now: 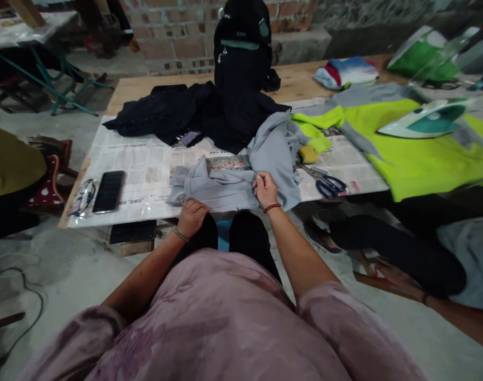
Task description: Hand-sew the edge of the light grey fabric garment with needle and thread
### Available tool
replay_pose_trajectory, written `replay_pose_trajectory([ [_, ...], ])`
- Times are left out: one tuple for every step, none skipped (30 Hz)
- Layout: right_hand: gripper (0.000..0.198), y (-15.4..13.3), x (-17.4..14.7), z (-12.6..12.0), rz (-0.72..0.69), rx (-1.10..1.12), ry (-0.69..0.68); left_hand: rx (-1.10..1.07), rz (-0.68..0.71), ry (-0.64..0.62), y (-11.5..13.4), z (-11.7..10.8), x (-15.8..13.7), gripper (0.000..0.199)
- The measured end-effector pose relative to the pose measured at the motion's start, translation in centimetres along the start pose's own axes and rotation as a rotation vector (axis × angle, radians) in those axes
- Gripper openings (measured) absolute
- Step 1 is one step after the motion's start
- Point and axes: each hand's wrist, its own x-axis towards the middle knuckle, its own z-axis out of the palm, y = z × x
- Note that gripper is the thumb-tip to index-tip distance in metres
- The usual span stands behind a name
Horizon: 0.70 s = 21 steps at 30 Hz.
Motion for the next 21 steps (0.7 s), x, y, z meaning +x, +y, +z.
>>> replay_pose_trajectory([
  [0.024,0.0,-0.1,0.0,0.0,0.006,-0.007,0.008,0.005,0.007,0.0,0.0,-0.2,0.018],
  [0.024,0.0,-0.3,0.0,0.001,0.011,-0.014,0.015,0.003,0.015,0.0,0.0,-0.4,0.017],
  [0.023,0.0,-0.4,0.0,0.001,0.014,-0.017,0.021,-0.005,0.023,-0.2,0.0,-0.5,0.017],
  [0.023,0.0,-0.4,0.0,-0.001,0.013,-0.018,0.025,-0.016,0.031,-0.3,0.0,-0.7,0.017],
  [0.023,0.0,-0.5,0.0,-0.002,0.01,-0.016,0.026,-0.029,0.04,-0.5,0.0,-0.8,0.017],
  [0.023,0.1,-0.5,0.0,0.001,0.01,-0.013,0.022,-0.04,0.048,-0.7,0.0,-0.9,0.017],
  [0.023,0.1,-0.4,0.0,0.009,0.016,-0.013,0.013,-0.048,0.054,-0.9,0.0,-0.9,0.017],
  [0.023,0.1,-0.4,0.0,0.026,0.028,-0.016,0.0,-0.052,0.061,-1.1,0.0,-1.0,0.017],
  [0.024,0.1,-0.3,0.0,0.051,0.045,-0.019,-0.015,-0.054,0.068,-1.3,0.0,-1.0,0.016],
  [0.025,0.0,-0.2,0.0,0.079,0.065,-0.02,-0.029,-0.056,0.077,-1.4,0.0,-1.0,0.016],
  [0.026,-0.2,-0.2,0.0,0.101,0.084,-0.02,-0.041,-0.058,0.084,-1.4,0.0,-1.0,0.016],
  [0.027,-0.5,-0.3,0.1,0.112,0.097,-0.02,-0.047,-0.062,0.09,-1.4,0.1,-1.0,0.016],
  [0.027,-1.0,-0.5,0.1,0.108,0.099,-0.028,-0.049,-0.066,0.094,-1.4,0.1,-1.0,0.016],
  [0.027,-1.6,-0.8,0.3,0.091,0.085,-0.05,-0.047,-0.067,0.093,-1.4,0.1,-1.0,0.016],
  [0.027,-2.3,-1.2,0.5,0.061,0.05,-0.091,-0.045,-0.064,0.092,-1.3,0.1,-1.0,0.016],
  [0.026,-3.0,-1.8,0.9,0.015,-0.005,-0.155,-0.044,-0.059,0.088,-1.2,0.2,-1.0,0.016],
  [0.026,-3.7,-2.3,1.3,-0.045,-0.076,-0.238,-0.046,-0.055,0.084,-1.1,0.2,-1.0,0.016],
  [0.025,-4.5,-2.9,1.8,-0.123,-0.152,-0.33,-0.05,-0.053,0.081,-1.1,0.2,-1.0,0.017],
  [0.024,-5.1,-3.5,2.4,-0.212,-0.221,-0.423,-0.056,-0.053,0.076,-1.0,0.3,-1.0,0.017],
  [0.023,-5.5,-4.0,3.0,-0.303,-0.28,-0.509,-0.063,-0.057,0.071,-1.0,0.3,-1.0,0.017],
  [0.022,-5.9,-4.4,3.6,-0.385,-0.328,-0.583,-0.068,-0.061,0.066,-1.0,0.3,-1.0,0.017],
])
